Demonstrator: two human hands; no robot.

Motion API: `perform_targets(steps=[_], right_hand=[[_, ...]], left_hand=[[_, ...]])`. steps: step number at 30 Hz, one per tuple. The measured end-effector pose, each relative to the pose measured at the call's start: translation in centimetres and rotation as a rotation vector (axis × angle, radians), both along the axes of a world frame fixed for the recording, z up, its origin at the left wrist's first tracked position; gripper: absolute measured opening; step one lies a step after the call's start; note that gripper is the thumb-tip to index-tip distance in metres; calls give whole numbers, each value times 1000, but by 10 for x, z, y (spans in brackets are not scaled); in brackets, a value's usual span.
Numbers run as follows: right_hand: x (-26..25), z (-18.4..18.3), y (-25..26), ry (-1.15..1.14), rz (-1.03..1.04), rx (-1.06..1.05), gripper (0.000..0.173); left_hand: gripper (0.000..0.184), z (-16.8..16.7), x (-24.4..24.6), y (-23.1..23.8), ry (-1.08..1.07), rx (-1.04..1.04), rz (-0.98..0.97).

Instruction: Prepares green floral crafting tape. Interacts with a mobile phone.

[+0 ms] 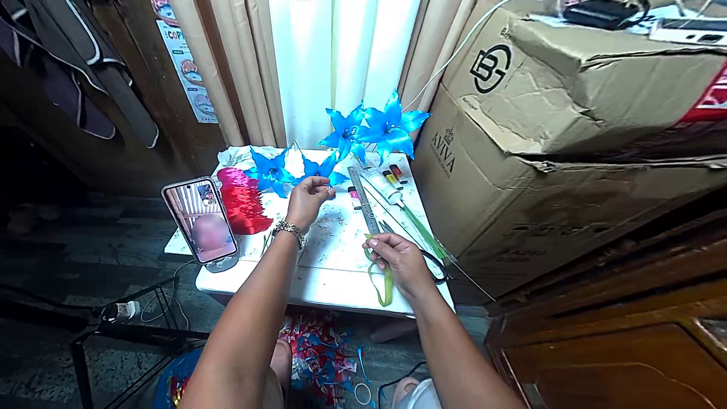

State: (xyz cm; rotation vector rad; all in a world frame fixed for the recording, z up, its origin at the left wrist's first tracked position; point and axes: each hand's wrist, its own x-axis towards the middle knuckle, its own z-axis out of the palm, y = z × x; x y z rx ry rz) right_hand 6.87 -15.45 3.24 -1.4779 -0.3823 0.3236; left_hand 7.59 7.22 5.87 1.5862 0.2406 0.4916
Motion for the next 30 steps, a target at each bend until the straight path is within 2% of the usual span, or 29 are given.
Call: perform_targets(steps=[3, 6, 8, 11, 14, 22, 26, 30], right_hand=[[-1, 1, 0, -12, -2, 42, 10], [-3, 2, 0, -8, 26, 49, 11], [-6, 3, 0, 1, 44, 50, 12], [-8, 1, 2, 3, 56, 42, 11], [-10, -1, 1, -6, 48, 15, 10], [-10, -1, 1, -25, 55, -28, 9], [-8, -5, 2, -48, 70, -32, 10], [-14, -2, 5, -48, 179, 23, 13]], left_hand=[[27, 14, -26, -13, -85, -113, -26], [22, 24, -64, -31, -78, -68, -59], [12, 23, -89, -41, -18, -61, -56], [8, 11, -108, -49, 21, -200, 21], [13, -5, -115, -51, 18, -273, 60], [31, -13, -112, -48, 75, -104, -22], [33, -15, -112, -43, 78, -35, -49], [33, -17, -112, -39, 32, -37, -73]])
